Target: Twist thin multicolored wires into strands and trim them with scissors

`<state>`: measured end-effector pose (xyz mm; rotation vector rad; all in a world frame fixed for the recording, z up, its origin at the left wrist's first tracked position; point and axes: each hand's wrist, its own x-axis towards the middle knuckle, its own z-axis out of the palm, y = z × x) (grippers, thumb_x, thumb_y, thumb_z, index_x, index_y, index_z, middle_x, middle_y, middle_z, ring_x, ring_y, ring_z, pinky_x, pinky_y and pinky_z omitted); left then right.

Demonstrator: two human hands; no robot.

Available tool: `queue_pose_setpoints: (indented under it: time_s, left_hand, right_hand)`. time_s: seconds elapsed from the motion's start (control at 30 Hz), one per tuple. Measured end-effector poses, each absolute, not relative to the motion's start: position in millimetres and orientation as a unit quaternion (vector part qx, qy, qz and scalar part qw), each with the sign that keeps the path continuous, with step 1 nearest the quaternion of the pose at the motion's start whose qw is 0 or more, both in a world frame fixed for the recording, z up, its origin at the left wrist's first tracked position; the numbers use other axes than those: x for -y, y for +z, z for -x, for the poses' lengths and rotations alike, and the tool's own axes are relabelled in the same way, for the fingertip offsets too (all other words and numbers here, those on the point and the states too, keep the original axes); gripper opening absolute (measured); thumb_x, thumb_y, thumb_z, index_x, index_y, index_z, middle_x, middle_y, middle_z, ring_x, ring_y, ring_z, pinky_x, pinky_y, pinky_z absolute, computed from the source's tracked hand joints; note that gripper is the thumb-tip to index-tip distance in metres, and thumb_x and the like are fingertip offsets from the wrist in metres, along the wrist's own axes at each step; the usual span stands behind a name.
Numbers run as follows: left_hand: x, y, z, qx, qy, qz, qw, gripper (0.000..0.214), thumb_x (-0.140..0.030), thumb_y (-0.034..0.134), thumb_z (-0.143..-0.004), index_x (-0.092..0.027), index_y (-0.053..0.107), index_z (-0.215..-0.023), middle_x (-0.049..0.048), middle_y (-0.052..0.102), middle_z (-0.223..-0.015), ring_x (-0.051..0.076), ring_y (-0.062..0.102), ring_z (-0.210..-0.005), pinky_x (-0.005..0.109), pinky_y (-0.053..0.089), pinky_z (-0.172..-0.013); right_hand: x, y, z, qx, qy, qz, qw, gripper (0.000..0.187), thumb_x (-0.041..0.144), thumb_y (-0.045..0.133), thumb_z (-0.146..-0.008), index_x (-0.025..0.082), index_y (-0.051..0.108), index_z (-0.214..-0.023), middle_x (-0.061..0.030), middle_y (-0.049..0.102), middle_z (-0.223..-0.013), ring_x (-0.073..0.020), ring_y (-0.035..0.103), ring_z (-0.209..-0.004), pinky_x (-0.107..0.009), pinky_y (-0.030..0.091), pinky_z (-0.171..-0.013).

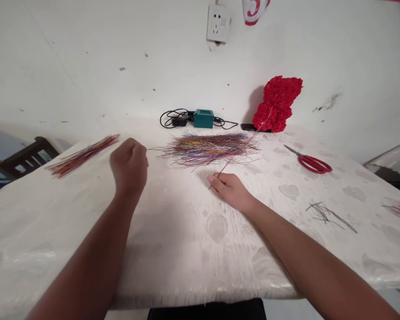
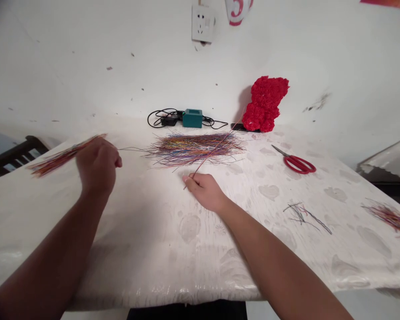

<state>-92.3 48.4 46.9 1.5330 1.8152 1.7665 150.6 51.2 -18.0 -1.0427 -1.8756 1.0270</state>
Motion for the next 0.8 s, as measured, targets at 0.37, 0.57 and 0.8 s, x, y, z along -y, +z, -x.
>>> queue_pose_setpoints:
  time_s: [0.37, 0.57, 0.8]
  left_hand:
    - [-49.4, 63.4, 117.9, -0.312, 0.809, -0.246, 0.434, 0.017, -0.013, 0.039, -0.082, -0.017, 0.037, -0.066, -0.0032, 0.035, -0.06, 0.005, 0.038, -0.053, 0.021, 0.028, -0.049]
    - [-56.7, 53.7, 113.3, -0.297, 0.789, -0.221, 0.49, 0.009, -0.009, 0.047, -0.077, -0.016, 0.049, -0.072, -0.0019, 0.047, -0.063, 0.007, 0.046, -0.053, 0.019, 0.034, -0.045]
    - [-60.6, 38.7, 88.5, -0.349, 0.714, -0.306, 0.524, 0.005, -0.018, 0.061, -0.078, -0.014, 0.057, -0.077, -0.0017, 0.054, -0.073, 0.006, 0.05, -0.056, 0.016, 0.037, -0.046]
  right_hand:
    - [-52.1, -20.6, -149.9, 0.742, 0.385, 0.41, 0.365, 0.046, 0.046, 0.046, -0.097, 0.019, 0.04, -0.06, 0.0041, 0.039, -0.061, -0.0109, 0.037, -0.056, -0.026, 0.03, -0.054]
    - [-52.6, -22.0, -149.7, 0.749, 0.377, 0.406, 0.364, 0.046, 0.045, 0.046, -0.097, 0.019, 0.038, -0.06, 0.004, 0.038, -0.061, -0.011, 0.037, -0.057, -0.026, 0.029, -0.055]
    - [-52.8, -23.1, -148.2, 0.756, 0.373, 0.401, 0.359, 0.045, 0.044, 0.044, -0.098, 0.019, 0.039, -0.062, 0.004, 0.037, -0.061, -0.0111, 0.036, -0.057, -0.026, 0.029, -0.055]
